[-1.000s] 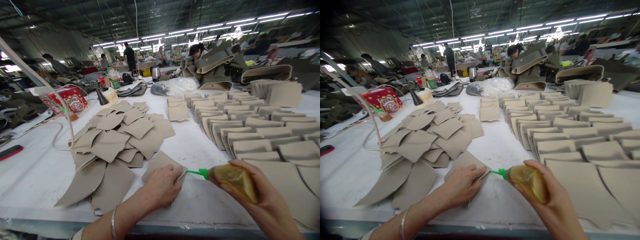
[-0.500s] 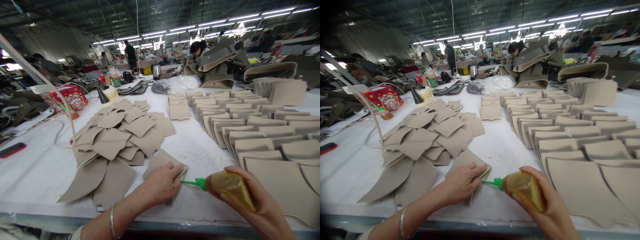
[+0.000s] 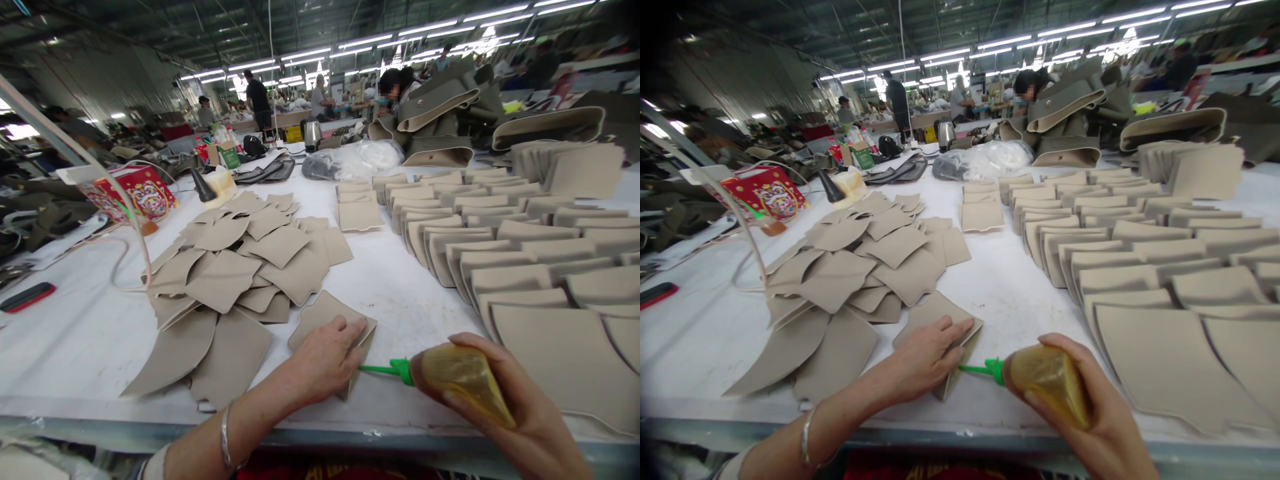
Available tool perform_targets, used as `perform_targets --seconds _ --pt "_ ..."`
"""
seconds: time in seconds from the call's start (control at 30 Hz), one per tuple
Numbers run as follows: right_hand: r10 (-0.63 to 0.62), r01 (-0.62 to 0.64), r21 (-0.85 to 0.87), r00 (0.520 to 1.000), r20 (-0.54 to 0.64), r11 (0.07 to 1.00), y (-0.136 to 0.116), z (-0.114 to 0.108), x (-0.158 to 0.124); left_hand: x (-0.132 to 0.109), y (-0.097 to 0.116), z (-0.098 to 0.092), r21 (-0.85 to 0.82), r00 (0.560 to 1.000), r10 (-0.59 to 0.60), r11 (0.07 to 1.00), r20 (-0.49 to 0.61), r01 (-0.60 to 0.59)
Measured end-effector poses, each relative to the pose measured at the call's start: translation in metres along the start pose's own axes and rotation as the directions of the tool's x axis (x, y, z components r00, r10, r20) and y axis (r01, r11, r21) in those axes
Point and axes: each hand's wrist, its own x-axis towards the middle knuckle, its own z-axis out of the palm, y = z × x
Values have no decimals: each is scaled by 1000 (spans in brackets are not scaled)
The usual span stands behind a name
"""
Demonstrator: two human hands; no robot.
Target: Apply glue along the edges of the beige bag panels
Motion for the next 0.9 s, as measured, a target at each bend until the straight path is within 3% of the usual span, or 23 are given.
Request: perform_targets --seconds 0.13,0.3,0.43,0.6,0.8,0.9 --pt "6 -10 80 999 50 997 0 0 -2 1 -1 2 -8 1000 -5 1000 13 5" --pt "-3 3 68 1000 1 998 1 4 -5 0 -1 2 -25 1000 -10 1000 6 10" --pt "6 -13 121 998 62 993 5 5 -6 0 0 2 -33 1000 -4 999 5 4" --pt "-76 76 -17 996 -48 997 12 -4 8 0 1 0 -35 1000 -9 999 22 10" --pt "15 -29 132 995 103 991 6 -3 2 0 2 -1 -47 999 -19 999 31 21" --pt "33 -36 66 998 49 997 4 -6 5 -1 3 -2 -47 999 -25 999 36 27"
